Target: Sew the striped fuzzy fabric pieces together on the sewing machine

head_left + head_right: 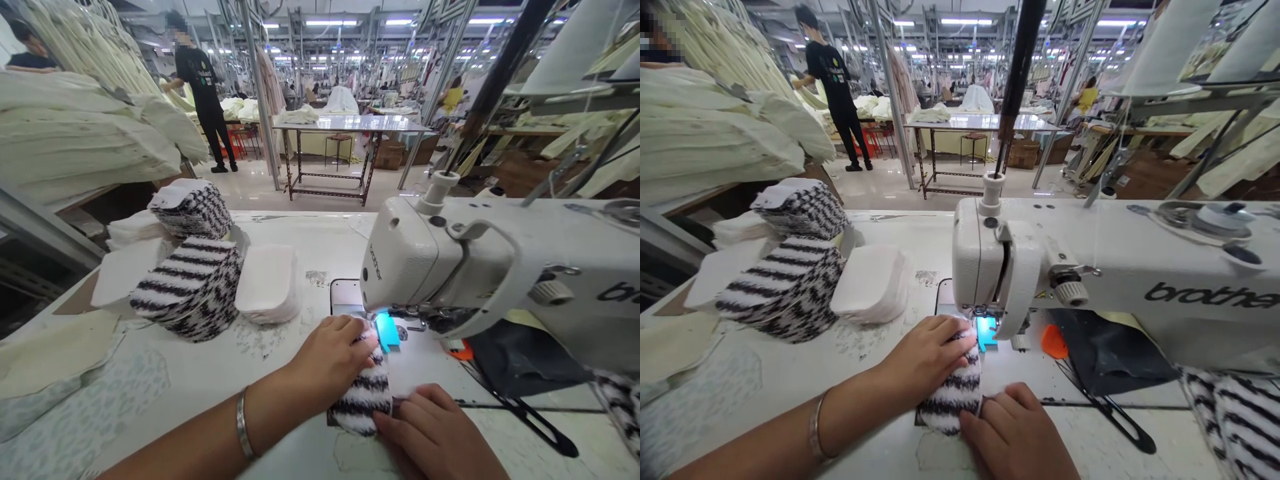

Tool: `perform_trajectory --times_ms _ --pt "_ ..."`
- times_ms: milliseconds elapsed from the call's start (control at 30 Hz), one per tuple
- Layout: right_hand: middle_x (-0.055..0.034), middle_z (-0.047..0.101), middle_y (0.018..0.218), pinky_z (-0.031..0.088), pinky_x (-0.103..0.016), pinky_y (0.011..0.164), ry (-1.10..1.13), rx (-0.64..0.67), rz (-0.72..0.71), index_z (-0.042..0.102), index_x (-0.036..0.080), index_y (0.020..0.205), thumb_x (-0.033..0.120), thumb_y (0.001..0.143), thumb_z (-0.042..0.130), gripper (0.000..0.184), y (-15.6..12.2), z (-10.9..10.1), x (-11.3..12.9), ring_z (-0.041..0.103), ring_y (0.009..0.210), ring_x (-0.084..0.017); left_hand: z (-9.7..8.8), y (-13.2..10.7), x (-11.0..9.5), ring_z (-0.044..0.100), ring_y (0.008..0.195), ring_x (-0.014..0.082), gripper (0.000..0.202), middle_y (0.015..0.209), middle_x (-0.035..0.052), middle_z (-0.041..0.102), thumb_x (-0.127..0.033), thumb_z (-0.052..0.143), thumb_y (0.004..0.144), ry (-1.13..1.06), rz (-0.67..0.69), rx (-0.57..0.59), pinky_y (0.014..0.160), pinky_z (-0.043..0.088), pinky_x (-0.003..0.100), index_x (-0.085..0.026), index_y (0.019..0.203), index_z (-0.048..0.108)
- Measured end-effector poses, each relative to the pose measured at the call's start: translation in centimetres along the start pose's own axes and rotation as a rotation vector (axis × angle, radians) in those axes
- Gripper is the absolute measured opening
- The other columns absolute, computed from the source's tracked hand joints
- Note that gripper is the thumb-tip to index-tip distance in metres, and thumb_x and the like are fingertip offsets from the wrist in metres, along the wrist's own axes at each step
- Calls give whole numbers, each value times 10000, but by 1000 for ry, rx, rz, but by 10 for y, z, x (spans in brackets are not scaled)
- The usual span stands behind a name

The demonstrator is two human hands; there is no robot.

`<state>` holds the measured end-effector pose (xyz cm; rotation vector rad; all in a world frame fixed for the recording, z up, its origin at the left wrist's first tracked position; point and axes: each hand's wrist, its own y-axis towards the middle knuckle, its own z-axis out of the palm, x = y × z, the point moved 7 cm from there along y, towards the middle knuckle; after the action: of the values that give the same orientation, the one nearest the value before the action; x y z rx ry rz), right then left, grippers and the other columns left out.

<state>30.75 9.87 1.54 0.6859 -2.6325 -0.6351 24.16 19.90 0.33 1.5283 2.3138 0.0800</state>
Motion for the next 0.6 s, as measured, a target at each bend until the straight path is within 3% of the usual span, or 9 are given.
perform_trajectory --times_ms 267,367,467,600 --pt "25 505 565 301 -293 630 2 -3 9 594 183 841 106 911 366 251 -1 0 1 439 532 -122 -6 2 -1 513 974 219 162 1081 67 556 -253 559 862 24 12 -5 799 448 352 -184 1007 582" --pt "35 508 558 285 -291 625 -9 -2 4 581 188 811 108 923 354 265 0 -1 0 433 516 -113 -15 -4 -12 511 942 184 120 1029 39 573 -274 527 888 -27 187 -33 819 422 328 -184 873 605" --pt "43 509 549 274 -294 624 -25 -5 -24 571 189 784 108 935 331 295 1 -1 1 434 510 -108 -12 -12 -22 517 856 145 168 917 14 591 -248 483 915 -49 357 39 794 412 290 -173 808 588" --pt "39 501 550 276 -301 643 -20 19 -20 564 193 755 117 938 296 333 4 0 -4 424 514 -117 -8 -13 -17 516 860 144 168 922 11 596 -250 468 924 -59 366 54 783 412 279 -176 829 584"
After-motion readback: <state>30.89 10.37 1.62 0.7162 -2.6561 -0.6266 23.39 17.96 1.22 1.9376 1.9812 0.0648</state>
